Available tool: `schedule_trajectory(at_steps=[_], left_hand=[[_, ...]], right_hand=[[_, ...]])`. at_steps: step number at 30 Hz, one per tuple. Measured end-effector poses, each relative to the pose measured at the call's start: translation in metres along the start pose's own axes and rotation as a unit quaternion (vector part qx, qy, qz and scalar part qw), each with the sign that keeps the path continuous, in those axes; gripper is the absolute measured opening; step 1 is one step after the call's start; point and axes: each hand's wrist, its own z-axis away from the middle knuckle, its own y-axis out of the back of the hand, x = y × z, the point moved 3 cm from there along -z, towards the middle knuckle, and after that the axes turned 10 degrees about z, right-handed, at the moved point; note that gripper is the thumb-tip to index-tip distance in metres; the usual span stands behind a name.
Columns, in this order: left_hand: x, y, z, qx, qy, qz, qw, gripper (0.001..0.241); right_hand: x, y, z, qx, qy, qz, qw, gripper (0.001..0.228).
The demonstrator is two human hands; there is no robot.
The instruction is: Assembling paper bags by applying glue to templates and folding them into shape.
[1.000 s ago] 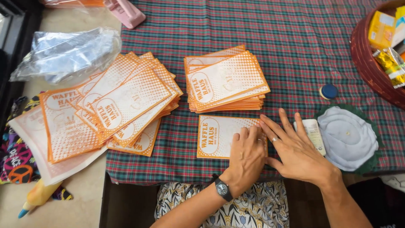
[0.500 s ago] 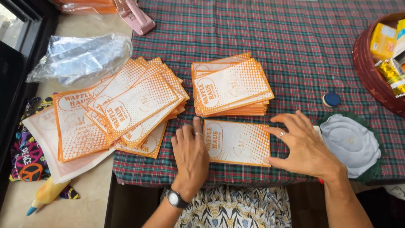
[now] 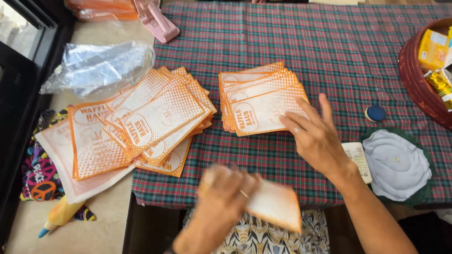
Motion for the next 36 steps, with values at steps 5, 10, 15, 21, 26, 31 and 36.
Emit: schedule_trajectory(at_steps=[5,10,15,21,26,31,36], left_hand=[[-0.084,0.078,0.003,0.152,0.124,-0.252,0.948,0.053],[-0.146,0.047,0.005,-0.031,0.275,-0.326,0.904,0.074],[-0.067,0.002,-0.039,0.099,0.04,-0.056,0.993,0.056],[-0.039,-0.071,-0.033,-0.025,-0.024,-0.006,0.999,0.05],[-0.049,-0.066,-0.041,-0.035,-0.014,0.049,0.998,0.033],[-0.027,-0.039,-0.06,0.072,-0.048,0.068,0.994,0.003],[-0.018,-0.063,-0.048,0.24,-0.002,-0.118,0.964,0.046]], right_hand=[[-0.047,0.03,0.05,0.02,-0.04,-0.029,0.999,0.027],[-0.06,0.033,0.084,-0.084,-0.072,-0.1,0.989,0.041],[0.017,0.05,0.118,-0.084,-0.254,0.063,0.962,0.033],[0.058,0.044,0.132,-0.382,-0.544,-0.116,0.738,0.093],[0.063,0.036,0.165,-0.17,-0.672,-0.33,0.641,0.041],[0.062,0.05,0.174,0.039,-0.63,-0.521,0.575,0.052],[0.047,0.031,0.179,0.145,-0.578,-0.501,0.628,0.051]])
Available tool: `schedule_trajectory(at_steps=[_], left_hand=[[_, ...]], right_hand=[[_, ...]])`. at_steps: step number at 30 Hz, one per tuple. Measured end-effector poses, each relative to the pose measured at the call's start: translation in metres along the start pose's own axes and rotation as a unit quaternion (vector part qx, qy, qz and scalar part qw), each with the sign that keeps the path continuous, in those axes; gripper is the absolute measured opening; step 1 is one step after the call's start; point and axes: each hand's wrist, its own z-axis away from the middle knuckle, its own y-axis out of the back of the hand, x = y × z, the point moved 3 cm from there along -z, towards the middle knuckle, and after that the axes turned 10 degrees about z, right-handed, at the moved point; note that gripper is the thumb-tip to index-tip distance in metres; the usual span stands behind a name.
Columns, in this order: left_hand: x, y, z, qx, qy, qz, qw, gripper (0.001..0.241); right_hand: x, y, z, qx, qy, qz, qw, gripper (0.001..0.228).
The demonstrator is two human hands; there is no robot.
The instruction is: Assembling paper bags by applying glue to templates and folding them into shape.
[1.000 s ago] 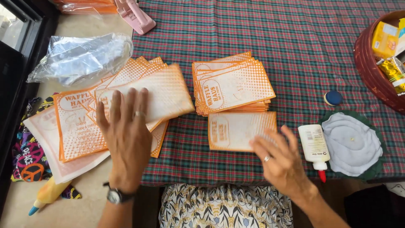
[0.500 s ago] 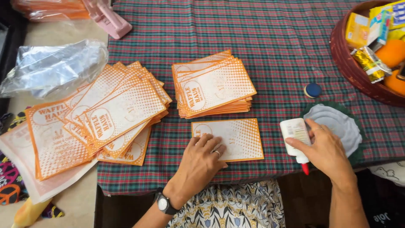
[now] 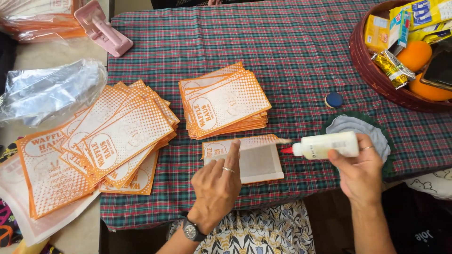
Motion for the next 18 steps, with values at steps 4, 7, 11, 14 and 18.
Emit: schedule_trajectory(at_steps=[4,7,11,14,18], left_hand=[[0.017,-0.018,0.003,-0.128,-0.014,0.174,0.976,0.036],[0.022,-0.03,0.003,-0.191,-0.005,0.175,0.966,0.024],[0.011,-0.048,-0.004,-0.212,0.075,0.16,0.961,0.037],[0.004,-0.054,-0.01,-0.264,0.124,0.158,0.943,0.056],[0.001,-0.043,-0.034,-0.324,0.181,0.188,0.909,0.08]], right_hand=[[0.0,-0.021,0.001,0.001,0.025,0.051,0.998,0.047],[-0.01,-0.03,0.005,-0.019,0.058,0.125,0.99,0.041],[-0.015,-0.031,0.009,-0.017,0.067,0.198,0.978,0.041],[-0.009,-0.039,0.002,0.017,0.122,0.211,0.97,0.043],[-0.005,-0.053,-0.019,0.063,0.214,0.222,0.949,0.042]])
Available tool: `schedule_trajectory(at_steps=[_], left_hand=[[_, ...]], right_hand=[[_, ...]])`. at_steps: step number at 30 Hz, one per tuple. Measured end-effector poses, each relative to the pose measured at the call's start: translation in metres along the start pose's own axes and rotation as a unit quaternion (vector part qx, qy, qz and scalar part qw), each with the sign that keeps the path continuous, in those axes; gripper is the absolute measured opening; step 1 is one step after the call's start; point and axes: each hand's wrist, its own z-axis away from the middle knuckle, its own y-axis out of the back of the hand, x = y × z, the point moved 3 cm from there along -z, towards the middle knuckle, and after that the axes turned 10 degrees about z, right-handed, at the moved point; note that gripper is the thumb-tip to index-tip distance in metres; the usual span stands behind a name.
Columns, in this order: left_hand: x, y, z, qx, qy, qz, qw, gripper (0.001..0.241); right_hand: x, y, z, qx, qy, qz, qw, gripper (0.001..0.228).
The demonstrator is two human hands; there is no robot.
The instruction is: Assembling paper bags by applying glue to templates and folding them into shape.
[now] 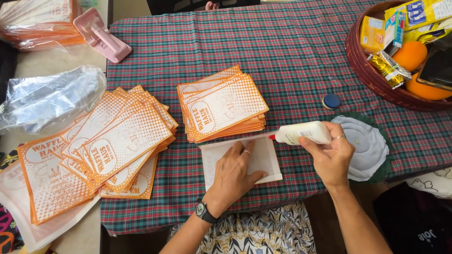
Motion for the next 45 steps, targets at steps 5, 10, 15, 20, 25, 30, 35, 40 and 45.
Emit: schedule_trajectory(at_steps=[5,10,15,20,25,30,35,40,45], left_hand=[[0.011,0.015,-0.001,-0.036,0.038,0.021,0.998,0.097],[0.016,0.021,0.0,-0.055,0.04,0.014,0.998,0.108],[0.015,0.017,-0.002,-0.079,0.039,-0.008,0.996,0.117],[0.009,0.013,-0.002,-0.077,0.037,-0.005,0.996,0.121],[-0.001,0.003,-0.001,-0.078,0.036,0.001,0.996,0.123],[-0.02,-0.014,0.001,-0.083,-0.017,0.026,0.996,0.143],[-0.022,-0.015,0.0,-0.079,-0.018,0.025,0.996,0.139],[-0.022,-0.012,0.0,-0.088,-0.004,0.03,0.996,0.139],[-0.023,-0.011,-0.001,-0.06,-0.027,0.039,0.997,0.133]], right_hand=[[-0.016,0.014,0.002,-0.036,-0.008,-0.001,0.999,0.04],[-0.018,0.033,0.02,-0.081,-0.041,0.046,0.995,0.041],[-0.022,0.012,-0.001,-0.032,0.019,0.016,0.999,0.039],[-0.013,0.003,-0.01,-0.022,0.04,0.006,0.999,0.038],[-0.008,0.037,0.021,-0.062,-0.027,0.011,0.998,0.042],[-0.002,0.065,0.044,-0.174,-0.078,0.067,0.979,0.044],[-0.006,0.05,0.033,-0.151,-0.072,0.017,0.986,0.039],[-0.003,0.041,0.027,-0.127,-0.047,0.003,0.991,0.04],[0.001,0.066,0.043,-0.178,-0.077,0.045,0.98,0.042]])
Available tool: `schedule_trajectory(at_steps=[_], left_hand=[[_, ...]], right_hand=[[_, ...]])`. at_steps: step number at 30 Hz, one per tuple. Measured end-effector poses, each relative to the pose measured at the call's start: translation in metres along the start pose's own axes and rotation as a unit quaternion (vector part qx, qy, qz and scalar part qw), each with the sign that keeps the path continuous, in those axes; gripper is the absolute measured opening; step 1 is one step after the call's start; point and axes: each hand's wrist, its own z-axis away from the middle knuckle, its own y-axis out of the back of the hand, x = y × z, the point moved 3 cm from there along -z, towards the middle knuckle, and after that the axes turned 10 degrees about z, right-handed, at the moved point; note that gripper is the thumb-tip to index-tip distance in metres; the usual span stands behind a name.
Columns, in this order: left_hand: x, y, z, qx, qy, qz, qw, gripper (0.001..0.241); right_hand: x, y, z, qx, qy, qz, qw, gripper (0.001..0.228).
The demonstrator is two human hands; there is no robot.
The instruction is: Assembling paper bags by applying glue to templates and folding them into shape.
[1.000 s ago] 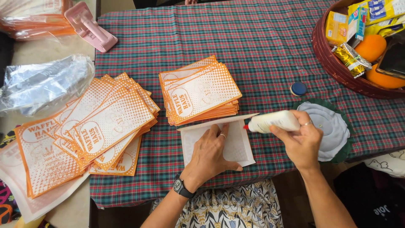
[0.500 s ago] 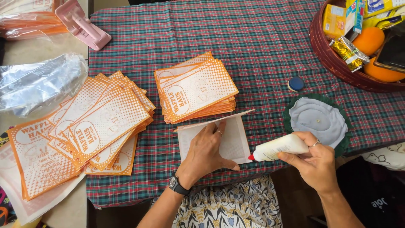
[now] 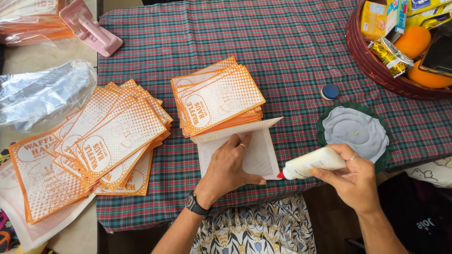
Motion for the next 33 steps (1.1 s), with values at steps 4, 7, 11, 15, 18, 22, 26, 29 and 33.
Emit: schedule_trajectory(at_steps=[4,7,11,15,18,22,26,29,33], left_hand=[[0.0,0.002,-0.002,-0.002,0.025,0.02,0.999,0.119],[-0.002,-0.001,-0.004,-0.013,0.056,-0.006,0.998,0.109],[-0.005,-0.002,-0.004,-0.007,0.044,-0.006,0.999,0.105],[-0.022,-0.006,-0.007,-0.07,0.021,0.006,0.997,0.107],[-0.026,0.005,-0.008,-0.139,-0.003,0.03,0.99,0.106],[-0.044,0.007,-0.014,-0.141,-0.037,0.068,0.987,0.071],[-0.048,0.013,-0.02,-0.142,-0.088,0.118,0.979,0.052],[-0.053,0.014,-0.021,-0.151,-0.084,0.133,0.976,0.049],[-0.053,0.017,-0.022,-0.151,-0.098,0.148,0.972,0.046]], right_hand=[[-0.003,0.012,0.013,0.064,-0.034,-0.052,0.996,0.049],[-0.009,0.009,0.014,0.088,0.0,-0.036,0.995,0.043],[-0.008,0.0,0.015,0.057,0.022,0.011,0.998,0.041],[-0.009,-0.007,0.019,0.068,0.033,0.031,0.997,0.042],[-0.015,-0.03,0.021,0.062,0.056,-0.012,0.996,0.042],[-0.051,-0.068,0.018,0.021,0.062,-0.105,0.992,0.039],[-0.083,-0.101,0.017,-0.027,0.111,-0.19,0.975,0.039],[-0.098,-0.12,0.017,-0.053,0.15,-0.205,0.966,0.039],[-0.109,-0.129,0.013,-0.097,0.141,-0.236,0.957,0.038]])
